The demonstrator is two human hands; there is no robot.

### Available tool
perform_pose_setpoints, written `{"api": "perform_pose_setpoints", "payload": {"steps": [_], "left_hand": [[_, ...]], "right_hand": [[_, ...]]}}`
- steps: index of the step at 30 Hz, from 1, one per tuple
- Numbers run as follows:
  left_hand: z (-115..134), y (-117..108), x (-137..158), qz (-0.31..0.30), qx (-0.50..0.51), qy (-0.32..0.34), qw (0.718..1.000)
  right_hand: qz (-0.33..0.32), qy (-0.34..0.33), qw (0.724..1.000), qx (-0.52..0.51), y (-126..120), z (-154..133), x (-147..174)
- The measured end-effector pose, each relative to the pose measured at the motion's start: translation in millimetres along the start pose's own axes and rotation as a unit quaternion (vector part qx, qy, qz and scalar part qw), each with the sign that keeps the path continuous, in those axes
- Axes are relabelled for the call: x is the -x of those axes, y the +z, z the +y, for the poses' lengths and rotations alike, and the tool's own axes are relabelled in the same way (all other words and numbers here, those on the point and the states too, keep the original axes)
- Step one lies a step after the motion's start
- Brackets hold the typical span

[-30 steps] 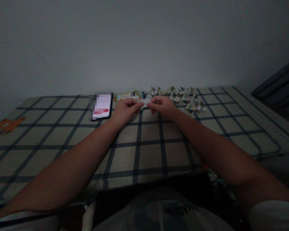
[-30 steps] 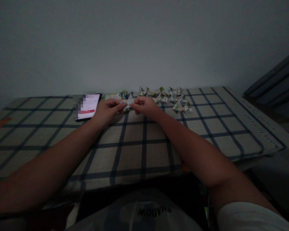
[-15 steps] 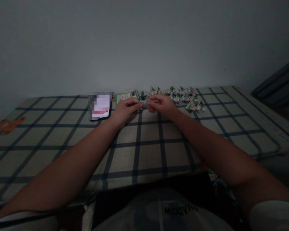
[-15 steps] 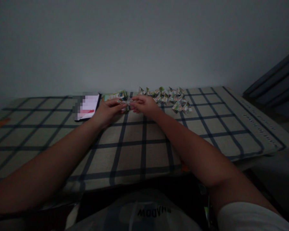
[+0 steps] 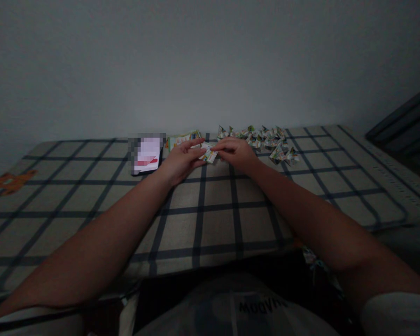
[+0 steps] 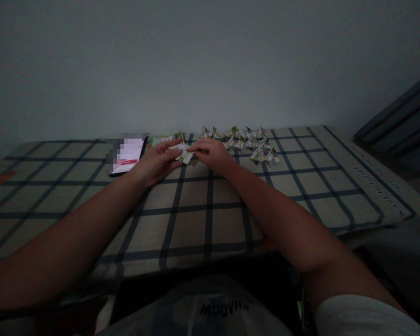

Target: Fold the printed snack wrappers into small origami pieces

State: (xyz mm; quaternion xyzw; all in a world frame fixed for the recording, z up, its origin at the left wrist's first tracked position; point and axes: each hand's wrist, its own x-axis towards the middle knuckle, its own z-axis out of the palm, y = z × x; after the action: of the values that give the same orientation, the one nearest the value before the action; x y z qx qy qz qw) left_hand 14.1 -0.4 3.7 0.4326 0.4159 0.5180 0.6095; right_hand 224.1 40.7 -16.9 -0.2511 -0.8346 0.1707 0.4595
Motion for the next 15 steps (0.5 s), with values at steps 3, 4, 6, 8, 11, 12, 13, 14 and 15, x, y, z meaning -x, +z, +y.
{"api": "perform_pose_setpoints", "payload": {"steps": [3,4,6,8,11,12,13,14,15], "left_hand": [[-0.7,0.4,-0.2,0.008,-0.016,0.006,1.000],[-0.4,0.9,0.0,0.014,-0.018,0.007,1.000],[0.5,2.0,0.9,0.026,-0.018,0.008,0.999],[1.2,2.8,1.9,0.034,-0.024,0.010,0.999],[0.7,1.9,1.9,0.030,-0.046,0.016,0.998],[0.3,1.0,1.3,0.026,-0.050,0.018,0.998],[-0.2,0.1,0.5,0.022,-0.049,0.018,0.998],[-0.8,-0.8,-0.3,0.019,-0.044,0.017,0.999],[-1.3,-1.6,-1.2,0.018,-0.039,0.017,0.999]], "right_hand": [[-0.018,-0.027,0.999,0.011,0.9,0.3,-0.7],[-0.026,-0.038,0.999,0.008,1.0,-0.2,-1.0],[-0.044,-0.046,0.998,-0.002,0.5,-2.1,-1.3],[-0.059,-0.027,0.998,-0.002,-0.7,-4.4,-1.2],[-0.071,0.007,0.997,0.007,-2.8,-6.8,-0.6],[-0.073,0.010,0.997,0.007,-3.1,-7.2,-0.3],[-0.075,0.007,0.997,0.006,-3.3,-7.4,-0.2],[-0.075,0.000,0.997,0.003,-3.1,-7.5,-0.1],[-0.074,-0.009,0.997,0.000,-2.9,-7.7,-0.2]]}}
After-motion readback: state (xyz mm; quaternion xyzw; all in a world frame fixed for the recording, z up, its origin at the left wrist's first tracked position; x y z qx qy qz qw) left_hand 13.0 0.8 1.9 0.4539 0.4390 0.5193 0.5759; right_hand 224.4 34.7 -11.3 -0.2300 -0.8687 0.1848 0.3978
